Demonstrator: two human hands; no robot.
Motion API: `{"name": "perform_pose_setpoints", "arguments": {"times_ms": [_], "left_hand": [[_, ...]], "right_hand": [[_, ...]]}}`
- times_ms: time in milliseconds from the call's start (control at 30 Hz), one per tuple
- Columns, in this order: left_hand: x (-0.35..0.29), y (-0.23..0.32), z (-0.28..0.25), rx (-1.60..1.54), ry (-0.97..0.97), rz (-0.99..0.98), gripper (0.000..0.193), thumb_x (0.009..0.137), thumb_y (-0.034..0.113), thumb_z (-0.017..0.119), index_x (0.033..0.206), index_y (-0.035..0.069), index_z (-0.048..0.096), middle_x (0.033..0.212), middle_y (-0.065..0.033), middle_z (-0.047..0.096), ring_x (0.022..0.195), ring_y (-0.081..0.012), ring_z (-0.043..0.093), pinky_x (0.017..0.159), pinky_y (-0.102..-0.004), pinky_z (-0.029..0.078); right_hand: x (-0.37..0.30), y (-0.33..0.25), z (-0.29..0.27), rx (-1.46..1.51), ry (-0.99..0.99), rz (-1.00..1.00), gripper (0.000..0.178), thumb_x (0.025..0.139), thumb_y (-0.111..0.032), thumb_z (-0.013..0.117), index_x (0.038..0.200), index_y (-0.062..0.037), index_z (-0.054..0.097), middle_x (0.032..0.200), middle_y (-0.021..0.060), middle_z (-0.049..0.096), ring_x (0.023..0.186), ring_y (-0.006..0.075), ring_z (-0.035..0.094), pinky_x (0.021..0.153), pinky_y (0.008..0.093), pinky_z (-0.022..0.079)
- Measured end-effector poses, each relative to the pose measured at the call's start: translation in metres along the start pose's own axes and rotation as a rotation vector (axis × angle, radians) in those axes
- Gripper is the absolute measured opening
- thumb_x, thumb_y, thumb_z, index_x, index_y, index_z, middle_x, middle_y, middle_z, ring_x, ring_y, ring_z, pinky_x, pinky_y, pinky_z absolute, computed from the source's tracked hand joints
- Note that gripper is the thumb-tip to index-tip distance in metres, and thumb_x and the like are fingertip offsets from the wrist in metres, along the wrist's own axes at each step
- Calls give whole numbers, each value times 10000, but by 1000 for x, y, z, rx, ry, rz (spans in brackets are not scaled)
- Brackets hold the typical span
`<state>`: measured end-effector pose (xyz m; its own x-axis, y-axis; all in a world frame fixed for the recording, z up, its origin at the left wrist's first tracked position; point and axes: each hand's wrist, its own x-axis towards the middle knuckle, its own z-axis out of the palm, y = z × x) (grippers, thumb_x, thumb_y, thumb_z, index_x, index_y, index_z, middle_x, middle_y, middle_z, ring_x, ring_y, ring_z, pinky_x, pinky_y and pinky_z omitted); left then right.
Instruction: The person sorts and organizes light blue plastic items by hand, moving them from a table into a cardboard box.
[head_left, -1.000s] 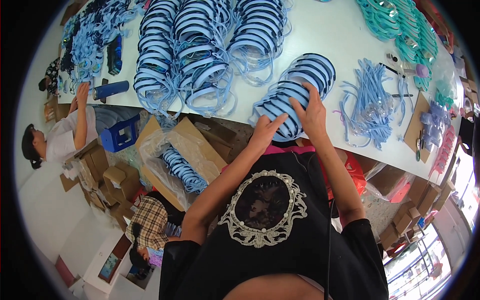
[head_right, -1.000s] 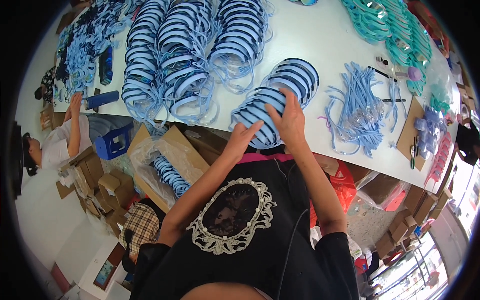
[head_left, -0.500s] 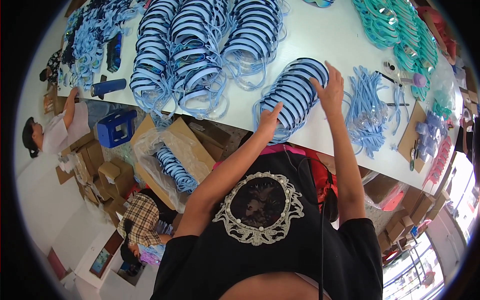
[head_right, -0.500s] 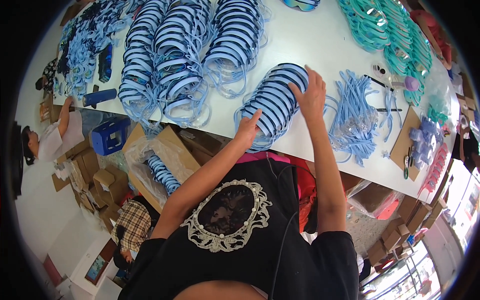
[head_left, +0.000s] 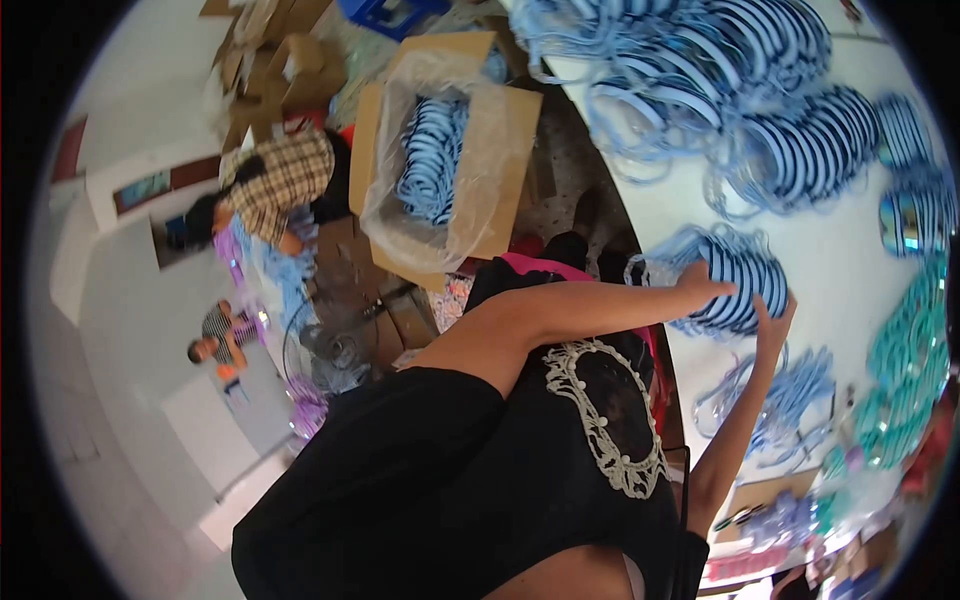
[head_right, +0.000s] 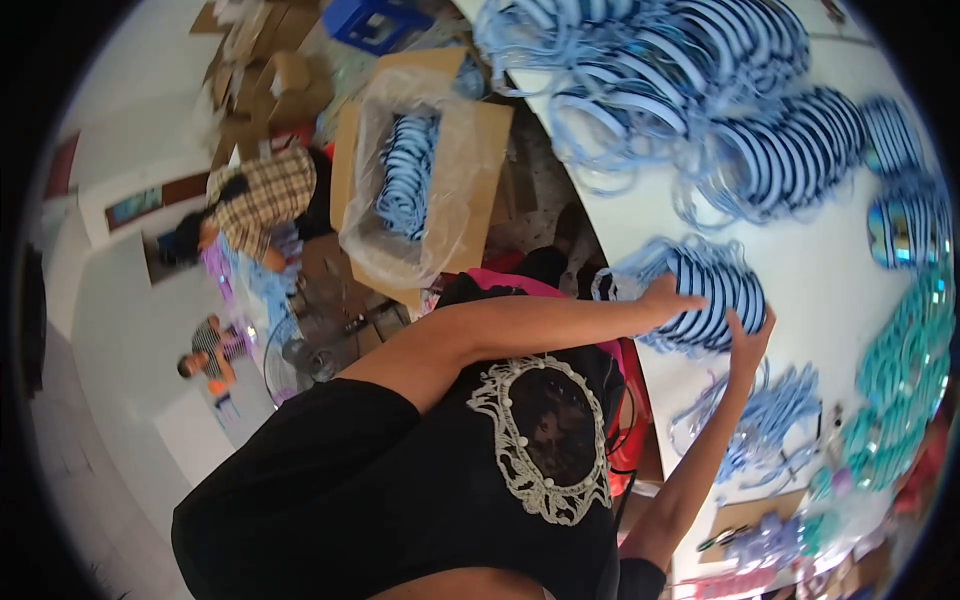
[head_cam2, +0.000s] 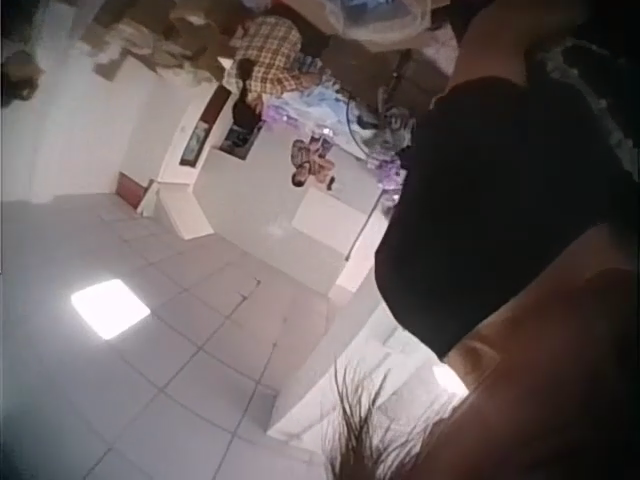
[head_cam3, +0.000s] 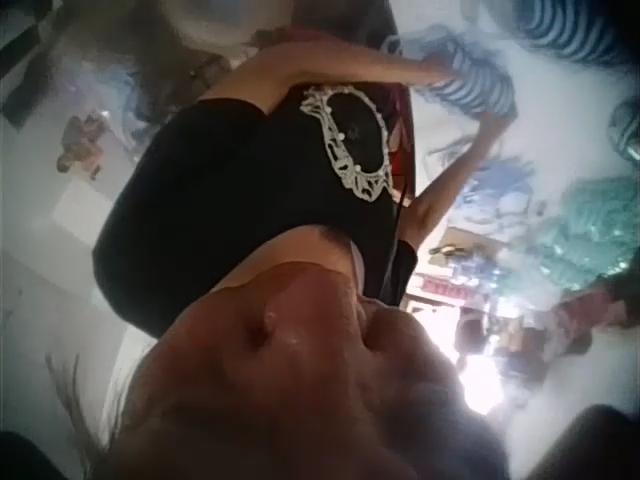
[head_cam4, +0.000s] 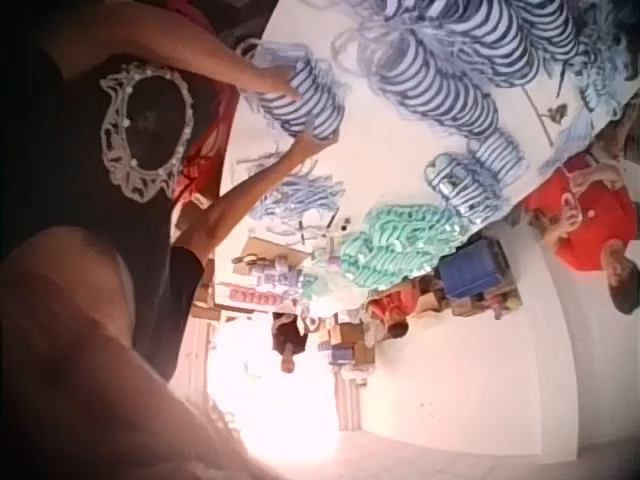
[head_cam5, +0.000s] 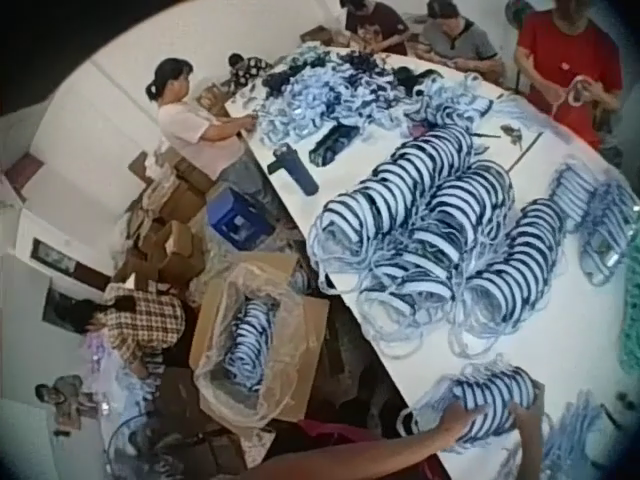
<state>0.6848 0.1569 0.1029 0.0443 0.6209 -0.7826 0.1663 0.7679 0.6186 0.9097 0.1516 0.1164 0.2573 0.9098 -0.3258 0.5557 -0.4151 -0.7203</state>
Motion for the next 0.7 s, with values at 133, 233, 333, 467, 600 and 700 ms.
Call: {"name": "perform_pose_setpoints", "arguments": {"times_ms": [133, 233, 333, 467, 600, 700], "left_hand": [[-36, 10, -53, -86, -143, -15, 792, 698, 430, 893, 1211, -102, 608, 1189, -263, 667, 1157, -356, 637, 1000, -398, 480], [-70, 4, -93, -229, -137, 91, 703, 763, 380, 868, 1236, -74, 613, 1193, -199, 675, 1127, -259, 630, 989, -362, 483], [-112, -1, -140, -361, -76, 190, 569, 818, 310, 846, 1225, -32, 644, 1155, -115, 700, 1063, -180, 637, 957, -336, 498], [-159, -11, -238, -490, -86, 164, 449, 865, 251, 820, 1204, -1, 668, 1108, -68, 715, 1017, -132, 652, 934, -301, 508], [-192, -30, -326, -742, 68, 307, 417, 893, 215, 801, 1223, 8, 651, 1101, -32, 703, 1008, -107, 637, 936, -291, 511], [-196, -52, -401, -667, 227, 403, 454, 879, 236, 815, 1226, 0, 642, 1118, -38, 706, 1011, -110, 641, 932, -297, 517]], "right_hand": [[-47, -3, 22, 37, 4, 50, 786, 814, -290, 838, 1424, 29, 459, 1376, 202, 541, 1316, 296, 477, 1170, 399, 308], [-71, -71, 29, 75, -94, 27, 691, 842, -245, 809, 1388, 14, 474, 1360, 178, 536, 1291, 283, 479, 1162, 389, 302], [-92, -126, 51, 75, -170, -27, 672, 814, -229, 814, 1355, -1, 488, 1317, 163, 545, 1251, 282, 497, 1149, 390, 311], [-110, -211, 113, 105, -289, -89, 708, 756, -214, 830, 1341, -2, 491, 1298, 173, 546, 1240, 284, 503, 1134, 387, 328], [-121, -301, 191, 104, -383, -287, 758, 734, -213, 850, 1358, 4, 479, 1310, 175, 538, 1257, 290, 502, 1135, 387, 335], [-127, -356, 264, 99, -443, -485, 778, 735, -203, 862, 1377, 9, 477, 1328, 178, 533, 1272, 298, 499, 1138, 391, 339]]}}
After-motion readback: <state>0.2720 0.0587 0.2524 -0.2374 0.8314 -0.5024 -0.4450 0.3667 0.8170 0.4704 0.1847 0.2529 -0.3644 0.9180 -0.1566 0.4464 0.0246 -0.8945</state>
